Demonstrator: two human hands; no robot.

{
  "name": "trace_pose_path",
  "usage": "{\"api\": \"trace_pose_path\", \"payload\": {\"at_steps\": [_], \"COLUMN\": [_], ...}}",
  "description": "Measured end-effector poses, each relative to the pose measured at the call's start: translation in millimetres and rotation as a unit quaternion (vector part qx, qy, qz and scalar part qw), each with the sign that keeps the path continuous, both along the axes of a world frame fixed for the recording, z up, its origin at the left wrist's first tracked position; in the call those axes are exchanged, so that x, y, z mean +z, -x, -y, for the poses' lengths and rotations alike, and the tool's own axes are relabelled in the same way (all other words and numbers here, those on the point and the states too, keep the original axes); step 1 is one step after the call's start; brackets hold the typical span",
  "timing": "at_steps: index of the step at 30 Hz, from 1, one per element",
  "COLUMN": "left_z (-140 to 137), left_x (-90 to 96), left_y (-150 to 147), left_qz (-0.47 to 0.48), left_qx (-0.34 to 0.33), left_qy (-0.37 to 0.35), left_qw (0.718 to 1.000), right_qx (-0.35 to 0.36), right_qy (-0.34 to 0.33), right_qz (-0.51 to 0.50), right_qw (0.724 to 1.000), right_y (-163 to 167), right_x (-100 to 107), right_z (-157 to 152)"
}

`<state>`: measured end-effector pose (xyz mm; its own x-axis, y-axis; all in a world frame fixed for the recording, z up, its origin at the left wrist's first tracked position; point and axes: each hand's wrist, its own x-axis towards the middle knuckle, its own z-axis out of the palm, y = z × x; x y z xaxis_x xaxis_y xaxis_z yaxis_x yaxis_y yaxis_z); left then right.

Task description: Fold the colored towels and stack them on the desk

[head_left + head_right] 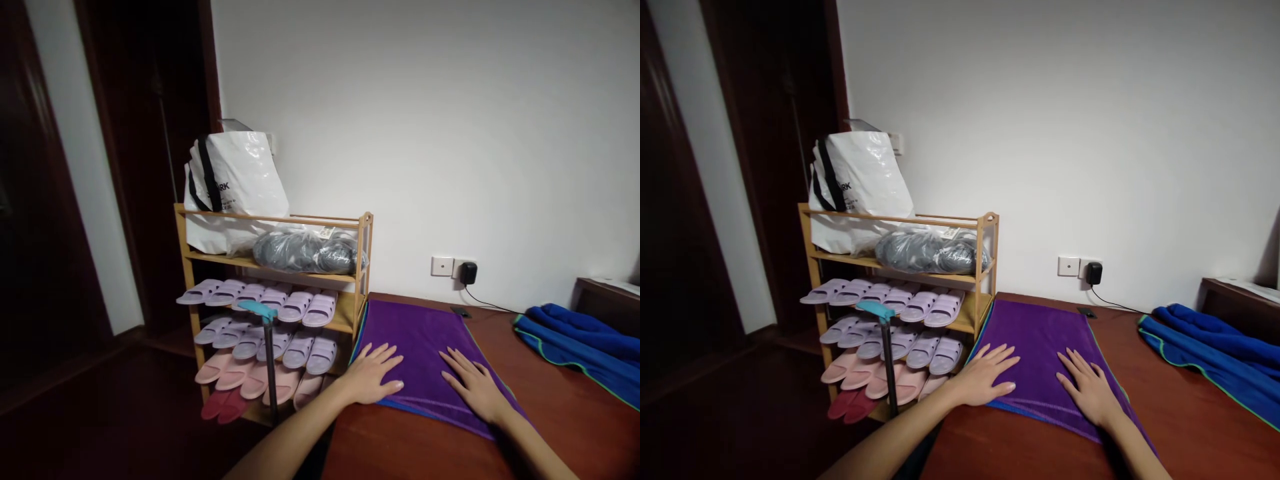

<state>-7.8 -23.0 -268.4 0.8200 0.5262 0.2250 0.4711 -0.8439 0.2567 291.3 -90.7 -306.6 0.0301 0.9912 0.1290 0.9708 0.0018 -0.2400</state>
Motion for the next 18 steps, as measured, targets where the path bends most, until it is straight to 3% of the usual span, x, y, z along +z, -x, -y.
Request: {"api": "trace_pose_path", "payload": {"at_steps": [6, 12, 15, 18], "left_z": [-24.6, -25.5, -24.2, -24.2], "left_x": [-4.6, -10.0, -12.9, -14.0], "left_y": [-7.2, -6.7, -6.0, -5.7], "left_qz": [0.010, 0.018, 0.022, 0.023], "left_qx": [0.014, 0.030, 0.038, 0.040], "left_qy": [-0.003, -0.005, 0.000, 0.003], "left_qw": [1.000, 0.999, 0.999, 0.999], "right_qx": [-0.061, -0.074, -0.085, -0.096], "right_qy": [0.008, 0.027, 0.049, 0.044], "right_qz": [0.014, 0.016, 0.035, 0.049], "right_qw": [0.998, 0.997, 0.995, 0.993], "right_y": [-14.7, -43.2, -53.2, -42.4], "right_x": [-7.0, -17.2, -9.5, 6.0], "right_z": [-31.2, -28.3, -32.8, -57.6]}}
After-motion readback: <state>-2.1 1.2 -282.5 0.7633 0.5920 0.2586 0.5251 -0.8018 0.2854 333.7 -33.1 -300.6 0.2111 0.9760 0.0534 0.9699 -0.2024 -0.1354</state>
